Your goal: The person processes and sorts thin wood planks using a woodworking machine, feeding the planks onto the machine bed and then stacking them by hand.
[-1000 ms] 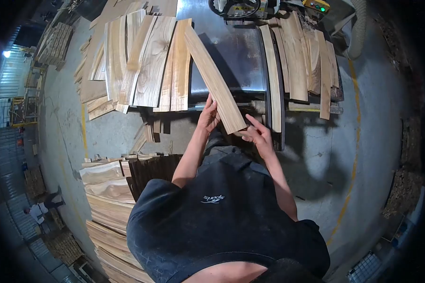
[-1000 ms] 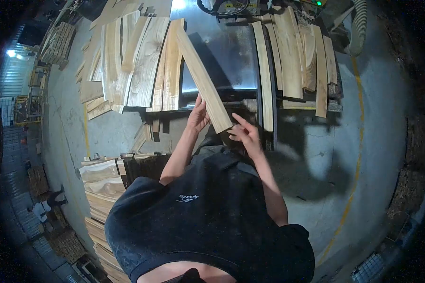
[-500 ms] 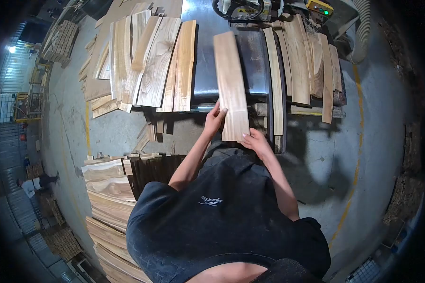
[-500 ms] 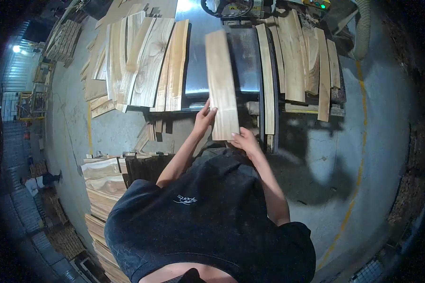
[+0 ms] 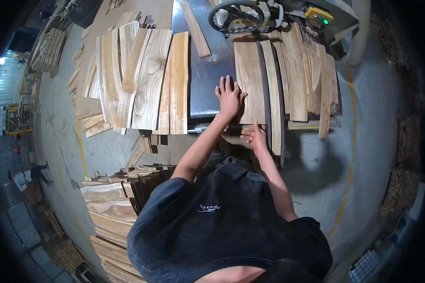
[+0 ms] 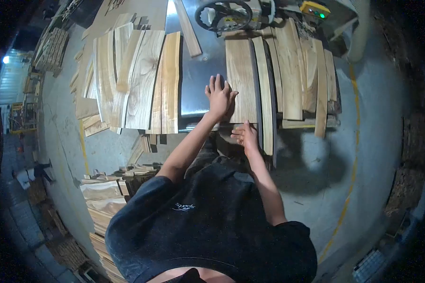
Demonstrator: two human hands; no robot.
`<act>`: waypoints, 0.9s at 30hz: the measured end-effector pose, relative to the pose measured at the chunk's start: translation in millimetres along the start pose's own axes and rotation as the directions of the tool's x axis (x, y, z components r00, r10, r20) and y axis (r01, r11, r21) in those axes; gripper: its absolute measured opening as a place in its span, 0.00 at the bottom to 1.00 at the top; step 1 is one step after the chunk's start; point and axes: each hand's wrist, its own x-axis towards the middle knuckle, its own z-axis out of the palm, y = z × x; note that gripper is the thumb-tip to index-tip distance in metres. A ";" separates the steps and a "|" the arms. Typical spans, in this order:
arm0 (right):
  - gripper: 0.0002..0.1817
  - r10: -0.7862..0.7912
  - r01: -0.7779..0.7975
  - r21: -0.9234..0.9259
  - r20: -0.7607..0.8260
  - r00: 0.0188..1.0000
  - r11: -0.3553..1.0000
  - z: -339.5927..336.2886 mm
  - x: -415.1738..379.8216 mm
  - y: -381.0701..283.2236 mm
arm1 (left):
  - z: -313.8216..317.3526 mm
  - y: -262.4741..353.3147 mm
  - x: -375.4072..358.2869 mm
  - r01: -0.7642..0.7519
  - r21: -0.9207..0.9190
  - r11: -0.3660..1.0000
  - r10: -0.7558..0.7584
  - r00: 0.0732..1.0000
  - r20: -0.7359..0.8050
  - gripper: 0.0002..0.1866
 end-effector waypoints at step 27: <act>0.24 -0.173 0.271 0.120 -0.518 0.838 0.955 65.8 88.5 -66.1 | -54.4 -95.0 74.1 0.258 -0.108 0.960 -0.273 0.948 -0.165 0.40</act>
